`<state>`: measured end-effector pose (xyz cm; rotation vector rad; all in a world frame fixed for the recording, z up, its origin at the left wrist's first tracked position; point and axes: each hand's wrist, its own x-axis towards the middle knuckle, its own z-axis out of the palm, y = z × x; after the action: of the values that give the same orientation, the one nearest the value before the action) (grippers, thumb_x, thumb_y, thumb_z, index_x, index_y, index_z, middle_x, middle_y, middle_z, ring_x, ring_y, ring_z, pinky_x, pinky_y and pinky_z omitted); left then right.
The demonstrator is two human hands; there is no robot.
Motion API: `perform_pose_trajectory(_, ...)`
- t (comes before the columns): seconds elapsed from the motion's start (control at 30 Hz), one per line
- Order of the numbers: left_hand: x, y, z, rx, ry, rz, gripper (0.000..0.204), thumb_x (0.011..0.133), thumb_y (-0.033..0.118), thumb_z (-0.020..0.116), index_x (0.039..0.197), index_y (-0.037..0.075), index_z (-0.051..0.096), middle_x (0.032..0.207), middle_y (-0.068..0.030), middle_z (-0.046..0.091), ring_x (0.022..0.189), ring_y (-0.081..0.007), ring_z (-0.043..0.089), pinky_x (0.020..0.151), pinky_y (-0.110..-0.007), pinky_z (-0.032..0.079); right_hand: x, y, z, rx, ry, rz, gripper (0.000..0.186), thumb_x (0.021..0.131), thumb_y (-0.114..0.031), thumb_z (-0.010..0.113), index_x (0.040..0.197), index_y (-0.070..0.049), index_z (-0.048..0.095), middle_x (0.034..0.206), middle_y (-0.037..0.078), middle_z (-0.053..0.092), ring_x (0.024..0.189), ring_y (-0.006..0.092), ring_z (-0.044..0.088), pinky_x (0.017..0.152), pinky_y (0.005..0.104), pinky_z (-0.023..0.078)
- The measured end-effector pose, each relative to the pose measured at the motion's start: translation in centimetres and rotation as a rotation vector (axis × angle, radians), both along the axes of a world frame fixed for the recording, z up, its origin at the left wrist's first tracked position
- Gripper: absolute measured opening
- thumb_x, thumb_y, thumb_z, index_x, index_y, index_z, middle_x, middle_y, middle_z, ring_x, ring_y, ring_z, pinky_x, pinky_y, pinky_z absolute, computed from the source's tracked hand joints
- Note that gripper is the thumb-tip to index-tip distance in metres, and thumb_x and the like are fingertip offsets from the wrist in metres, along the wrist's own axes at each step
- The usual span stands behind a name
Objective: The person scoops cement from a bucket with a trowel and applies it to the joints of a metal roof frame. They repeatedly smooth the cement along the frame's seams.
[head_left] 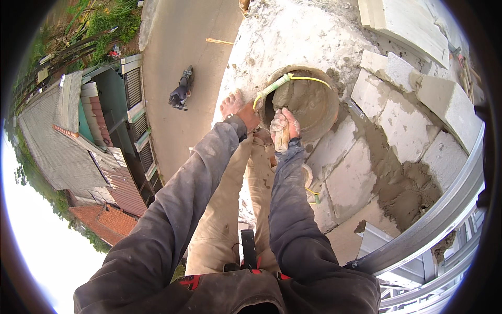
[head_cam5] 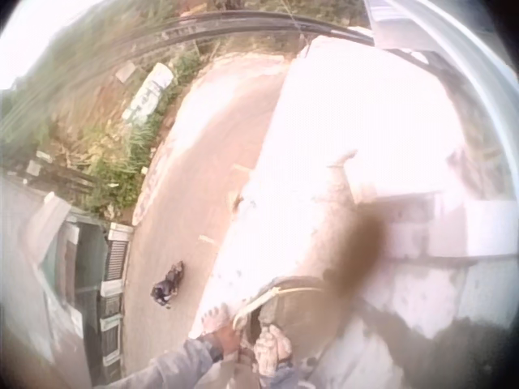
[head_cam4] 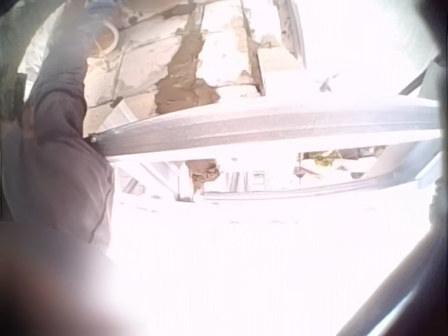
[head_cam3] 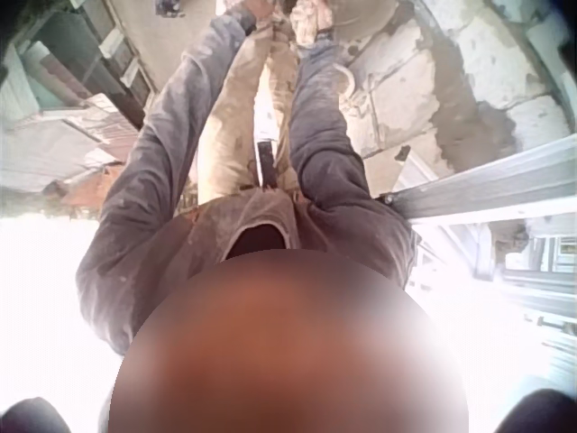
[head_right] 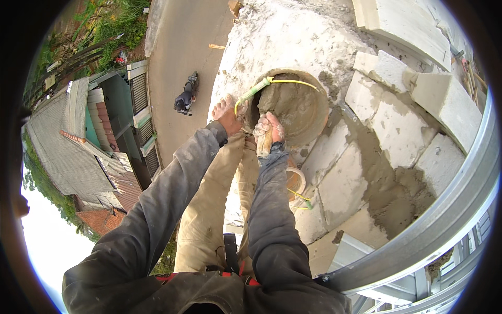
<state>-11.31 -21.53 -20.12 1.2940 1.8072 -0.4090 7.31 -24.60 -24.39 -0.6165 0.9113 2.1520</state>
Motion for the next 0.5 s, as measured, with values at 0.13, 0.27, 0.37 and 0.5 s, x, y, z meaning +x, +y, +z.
perform_pose_trajectory(0.13, 0.3, 0.7, 0.8, -0.068, -0.059, 0.118, 0.076, 0.068, 0.031, 0.067, 0.129, -0.006, 0.039, 0.115, -0.0266, 0.048, 0.106, -0.0414, 0.047, 0.089, -0.051, 0.038, 2.6, -1.1, 2.0, 0.008, 0.107, -0.174, 0.033, 0.099, -0.024, 0.042, 0.106, 0.005, 0.053, 0.074, 0.004, 0.055, 0.056, 0.0115, 0.054, 0.053, 0.0266, 0.048)
perform_pose_trajectory(0.27, 0.8, -0.1, 0.4, 0.137, 0.122, 0.019, 0.077, 0.066, 0.029, 0.070, 0.128, -0.004, 0.040, 0.116, -0.0243, 0.049, 0.108, -0.0414, 0.048, 0.089, -0.052, 0.038, 4.7, -1.7, 6.7, 0.031, 0.100, -0.195, 0.033, 0.100, -0.026, 0.040, 0.108, 0.004, 0.052, 0.077, 0.006, 0.055, 0.058, 0.0131, 0.055, 0.053, 0.0284, 0.049)
perform_pose_trajectory(0.37, 1.2, -0.1, -0.1, 0.088, 0.095, 0.127, 0.082, 0.065, 0.028, 0.071, 0.132, -0.004, 0.036, 0.118, -0.0243, 0.048, 0.109, -0.0419, 0.047, 0.091, -0.052, 0.037, 6.2, -1.6, 11.3, 0.153, -0.266, 0.181, 0.034, 0.098, -0.030, 0.045, 0.109, 0.002, 0.050, 0.079, 0.008, 0.056, 0.062, 0.0184, 0.057, 0.056, 0.0327, 0.051)
perform_pose_trajectory(0.5, 1.3, 0.9, 0.0, -0.111, -0.012, 0.181, 0.088, 0.068, 0.031, 0.067, 0.138, -0.005, 0.029, 0.126, -0.0272, 0.044, 0.116, -0.0434, 0.043, 0.098, -0.052, 0.034, 4.0, 1.7, 9.4, 0.016, -1.374, 1.357, 0.034, 0.093, -0.030, 0.052, 0.106, 0.000, 0.052, 0.072, 0.008, 0.056, 0.068, 0.0238, 0.061, 0.057, 0.0391, 0.050)
